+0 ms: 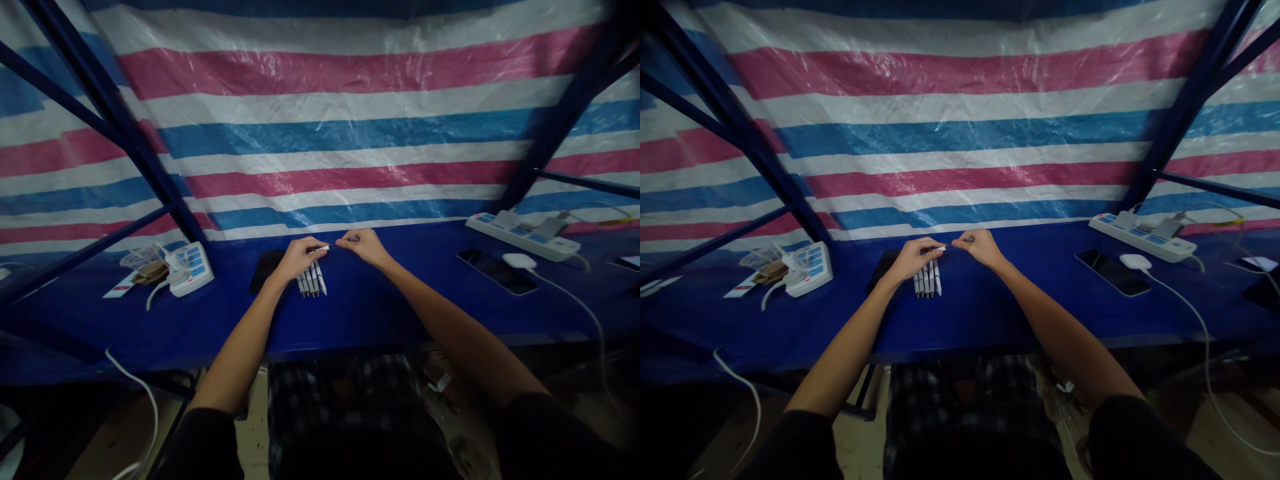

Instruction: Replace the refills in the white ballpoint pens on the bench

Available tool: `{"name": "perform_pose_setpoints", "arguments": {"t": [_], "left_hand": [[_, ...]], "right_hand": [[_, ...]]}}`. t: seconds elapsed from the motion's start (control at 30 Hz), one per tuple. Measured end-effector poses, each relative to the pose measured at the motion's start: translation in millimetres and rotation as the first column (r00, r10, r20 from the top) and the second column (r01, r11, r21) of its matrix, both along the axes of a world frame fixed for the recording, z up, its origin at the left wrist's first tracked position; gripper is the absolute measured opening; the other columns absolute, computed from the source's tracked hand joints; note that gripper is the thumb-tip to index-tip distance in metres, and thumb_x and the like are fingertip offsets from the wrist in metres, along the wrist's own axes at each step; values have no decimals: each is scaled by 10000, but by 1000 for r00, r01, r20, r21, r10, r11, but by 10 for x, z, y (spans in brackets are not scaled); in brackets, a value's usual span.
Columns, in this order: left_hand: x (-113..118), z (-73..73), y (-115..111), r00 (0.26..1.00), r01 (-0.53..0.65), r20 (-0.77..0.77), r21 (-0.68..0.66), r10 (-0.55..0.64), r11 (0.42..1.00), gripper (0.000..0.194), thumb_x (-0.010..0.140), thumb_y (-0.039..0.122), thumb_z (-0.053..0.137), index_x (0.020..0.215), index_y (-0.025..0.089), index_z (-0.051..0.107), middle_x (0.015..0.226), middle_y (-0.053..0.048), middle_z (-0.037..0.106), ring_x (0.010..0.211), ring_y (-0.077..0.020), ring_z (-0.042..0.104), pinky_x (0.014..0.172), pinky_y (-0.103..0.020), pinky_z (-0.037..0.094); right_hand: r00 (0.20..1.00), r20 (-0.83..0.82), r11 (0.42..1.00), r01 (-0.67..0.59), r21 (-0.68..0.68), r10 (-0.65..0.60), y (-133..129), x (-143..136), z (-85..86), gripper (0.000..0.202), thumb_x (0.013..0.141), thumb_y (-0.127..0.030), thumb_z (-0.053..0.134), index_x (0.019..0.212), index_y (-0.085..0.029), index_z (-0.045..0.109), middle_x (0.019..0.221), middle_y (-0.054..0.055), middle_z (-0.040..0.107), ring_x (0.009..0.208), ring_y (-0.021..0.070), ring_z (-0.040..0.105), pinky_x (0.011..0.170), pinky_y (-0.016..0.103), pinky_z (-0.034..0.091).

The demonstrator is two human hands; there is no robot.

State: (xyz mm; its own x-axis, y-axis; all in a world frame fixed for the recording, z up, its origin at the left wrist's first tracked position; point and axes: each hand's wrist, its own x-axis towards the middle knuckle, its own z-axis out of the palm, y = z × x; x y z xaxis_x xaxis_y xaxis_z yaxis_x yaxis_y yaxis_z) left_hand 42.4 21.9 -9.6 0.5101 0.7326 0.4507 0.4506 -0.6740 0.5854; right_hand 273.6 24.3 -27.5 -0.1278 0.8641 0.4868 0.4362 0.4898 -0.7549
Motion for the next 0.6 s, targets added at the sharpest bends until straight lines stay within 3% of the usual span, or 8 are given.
{"name": "perform_pose_setpoints", "arguments": {"t": [0.2,0.47,0.6], "left_hand": [[1,-26,25,1000,-14,-13,29,15,999,194,875,285,706,1037,227,797,1017,-61,752,877,-205,672,858,-359,506],[21,-36,-11,999,-11,-32,6,11,1000,205,885,293,681,1044,233,796,1000,-61,763,849,-207,669,823,-356,499],[5,-55,25,999,-42,11,6,42,999,220,888,309,673,1054,227,793,1016,-70,770,844,-207,666,813,-354,495]], "right_hand": [[994,-14,989,-113,-96,112,100,25,-63,399,772,-569,717,711,-181,781,656,34,687,614,155,533,611,296,356],[994,5,984,-106,-146,108,95,31,-54,458,766,-632,711,726,-180,767,603,12,611,578,134,464,558,279,329],[983,-165,965,-117,-235,79,129,66,-29,499,849,-676,605,840,-188,708,596,-14,544,524,120,418,503,256,309]]}}
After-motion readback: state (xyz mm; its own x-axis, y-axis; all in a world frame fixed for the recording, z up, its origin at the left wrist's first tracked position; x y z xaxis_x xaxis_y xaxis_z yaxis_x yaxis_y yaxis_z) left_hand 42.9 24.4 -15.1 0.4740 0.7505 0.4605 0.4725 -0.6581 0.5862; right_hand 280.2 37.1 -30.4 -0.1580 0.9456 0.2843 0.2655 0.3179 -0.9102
